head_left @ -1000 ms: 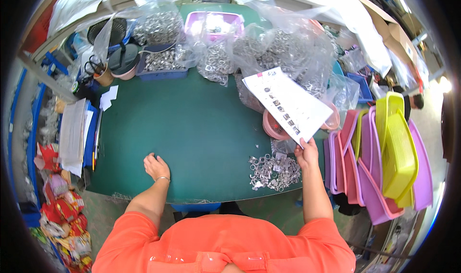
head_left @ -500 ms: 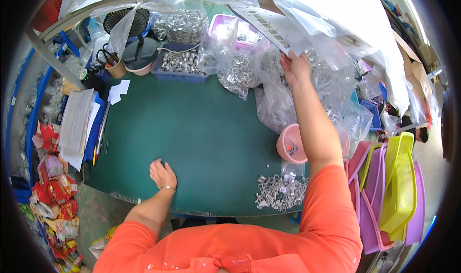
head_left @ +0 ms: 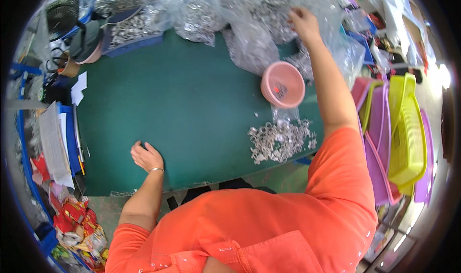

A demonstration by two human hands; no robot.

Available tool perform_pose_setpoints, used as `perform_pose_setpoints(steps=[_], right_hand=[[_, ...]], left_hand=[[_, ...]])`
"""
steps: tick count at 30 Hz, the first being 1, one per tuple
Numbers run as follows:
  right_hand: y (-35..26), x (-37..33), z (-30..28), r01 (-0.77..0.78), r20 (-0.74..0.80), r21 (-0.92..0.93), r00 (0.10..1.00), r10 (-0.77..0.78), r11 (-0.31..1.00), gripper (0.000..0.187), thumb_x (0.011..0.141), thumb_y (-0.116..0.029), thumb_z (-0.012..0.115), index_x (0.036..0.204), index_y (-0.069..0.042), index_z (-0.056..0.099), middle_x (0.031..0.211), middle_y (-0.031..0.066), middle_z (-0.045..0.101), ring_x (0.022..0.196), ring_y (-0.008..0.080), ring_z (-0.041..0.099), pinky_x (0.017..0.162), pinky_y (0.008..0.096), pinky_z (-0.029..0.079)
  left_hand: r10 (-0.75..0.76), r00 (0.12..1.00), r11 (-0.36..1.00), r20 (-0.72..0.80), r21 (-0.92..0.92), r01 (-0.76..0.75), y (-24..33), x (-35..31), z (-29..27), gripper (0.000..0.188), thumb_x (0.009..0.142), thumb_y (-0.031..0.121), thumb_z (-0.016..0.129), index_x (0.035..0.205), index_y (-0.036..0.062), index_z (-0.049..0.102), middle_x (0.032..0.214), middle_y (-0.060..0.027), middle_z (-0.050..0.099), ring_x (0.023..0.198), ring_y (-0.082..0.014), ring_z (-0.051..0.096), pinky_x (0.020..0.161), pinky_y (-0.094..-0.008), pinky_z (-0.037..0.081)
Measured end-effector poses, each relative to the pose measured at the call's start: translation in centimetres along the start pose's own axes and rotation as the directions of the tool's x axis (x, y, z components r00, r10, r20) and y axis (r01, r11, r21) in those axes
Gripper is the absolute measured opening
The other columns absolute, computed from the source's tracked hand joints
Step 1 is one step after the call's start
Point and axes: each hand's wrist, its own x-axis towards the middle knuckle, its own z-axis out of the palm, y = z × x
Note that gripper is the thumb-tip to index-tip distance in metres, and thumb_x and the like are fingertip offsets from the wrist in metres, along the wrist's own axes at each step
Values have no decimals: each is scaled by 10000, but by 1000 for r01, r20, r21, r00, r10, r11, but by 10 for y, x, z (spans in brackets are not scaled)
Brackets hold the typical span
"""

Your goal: The person collects metal hooks into small plastic bags, places a small white card into one bag, and then transfers bags between different locations in a factory setting.

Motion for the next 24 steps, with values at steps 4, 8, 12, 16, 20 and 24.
perform_pose_setpoints(steps=[4,8,12,16,20,24], right_hand=[[94,-131,-57,-247,21,-444,958,286,861,396,761,-262,579,983,65,567,932,233,606,867,363,598,766,384,459],[89,-213,-36,-841,432,241,540,722,484,412,849,-292,546,1091,32,466,1013,171,576,754,261,639,587,351,543],[87,-237,-11,-782,436,523,588,681,340,263,875,-164,466,1050,32,477,855,130,616,699,214,638,511,283,541],[70,-230,-19,-686,378,594,700,606,420,257,848,-80,440,1067,50,478,874,134,608,613,184,615,419,257,507],[19,-197,-40,-621,380,619,773,509,481,281,842,-84,457,1086,57,462,885,134,607,602,185,615,425,260,520],[-28,-132,-36,-575,427,640,818,386,510,266,850,-80,448,1068,72,457,860,166,609,620,208,627,432,258,527]], left_hand=[[20,1000,999,-2,45,-20,-4,1,5,294,847,221,490,1089,55,482,1110,-131,467,1037,-311,446,864,-428,354],[35,999,998,-30,62,-33,-4,4,10,291,842,217,498,1084,55,486,1101,-133,470,1038,-310,447,865,-428,359],[18,1000,996,-24,87,-15,-2,4,11,284,832,201,517,1074,56,491,1083,-134,479,1032,-312,454,863,-430,363],[-7,999,995,-37,96,10,-7,4,9,281,832,199,513,1071,55,483,1087,-130,473,1033,-312,452,854,-435,365],[-2,1000,999,-31,54,4,-3,4,6,251,829,184,495,1048,60,485,1085,-124,471,1030,-302,447,845,-425,361],[-21,999,999,-43,32,23,-2,2,7,262,832,188,495,1063,66,478,1090,-124,470,1023,-304,449,855,-421,352]])
